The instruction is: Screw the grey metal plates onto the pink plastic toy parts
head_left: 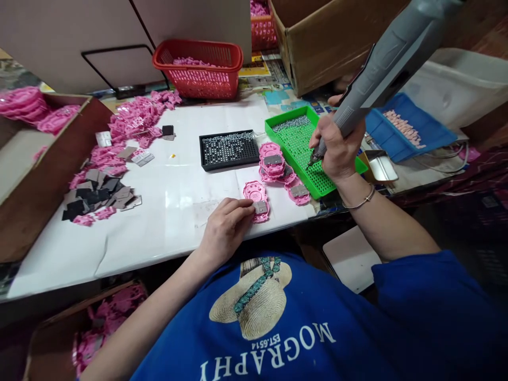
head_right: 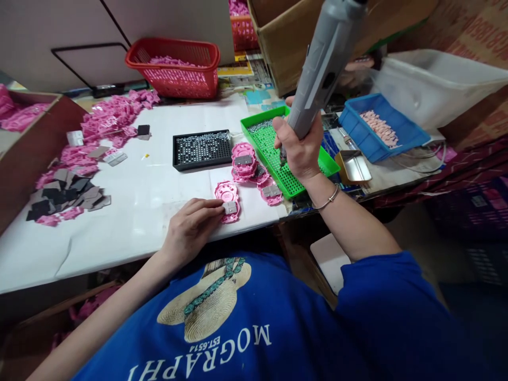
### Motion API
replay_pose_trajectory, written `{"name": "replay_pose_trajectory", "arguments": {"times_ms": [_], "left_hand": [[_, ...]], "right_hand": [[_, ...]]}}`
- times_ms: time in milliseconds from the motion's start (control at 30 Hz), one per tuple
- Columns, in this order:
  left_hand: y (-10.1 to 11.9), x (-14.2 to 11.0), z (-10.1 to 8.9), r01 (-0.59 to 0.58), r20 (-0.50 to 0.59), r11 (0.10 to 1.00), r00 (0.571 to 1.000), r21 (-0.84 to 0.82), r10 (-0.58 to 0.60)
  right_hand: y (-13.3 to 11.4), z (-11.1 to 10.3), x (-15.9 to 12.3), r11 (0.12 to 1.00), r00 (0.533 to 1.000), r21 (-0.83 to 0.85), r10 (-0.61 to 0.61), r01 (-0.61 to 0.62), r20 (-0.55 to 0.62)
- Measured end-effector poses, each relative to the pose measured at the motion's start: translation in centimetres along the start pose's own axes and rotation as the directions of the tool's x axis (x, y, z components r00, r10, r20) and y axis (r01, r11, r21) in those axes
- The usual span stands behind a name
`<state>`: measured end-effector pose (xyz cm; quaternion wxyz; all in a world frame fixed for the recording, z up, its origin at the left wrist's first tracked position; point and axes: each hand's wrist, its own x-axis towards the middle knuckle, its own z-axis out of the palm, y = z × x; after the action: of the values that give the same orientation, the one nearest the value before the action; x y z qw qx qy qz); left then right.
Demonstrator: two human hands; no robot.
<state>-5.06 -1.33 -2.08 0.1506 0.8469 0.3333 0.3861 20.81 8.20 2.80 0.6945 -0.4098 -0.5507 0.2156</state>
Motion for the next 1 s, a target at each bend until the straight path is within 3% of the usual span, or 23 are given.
{"name": "replay_pose_trajectory", "arguments": {"times_ms": [333, 700, 1000], "left_hand": [[0.0, 0.0, 0.1, 0.04, 0.01, 0.998, 0.999, -0.038, -0.039], [-0.1, -0.1, -0.1, 0.053, 0.017, 0.998, 0.998, -0.036, -0.052], [-0.2, -0.2, -0.1, 0.064, 0.024, 0.997, 0.998, -0.047, -0.063]], "right_hand": [[0.4, -0.1, -0.2, 0.999, 0.999, -0.041, -0.015, 0.017, 0.031], [-0.7, 0.2, 0.8, 0.987, 0.993, 0.117, -0.114, 0.112, 0.014], [0.4, 0.1, 0.1, 1.0, 1.0, -0.017, -0.019, 0.019, -0.007]]}}
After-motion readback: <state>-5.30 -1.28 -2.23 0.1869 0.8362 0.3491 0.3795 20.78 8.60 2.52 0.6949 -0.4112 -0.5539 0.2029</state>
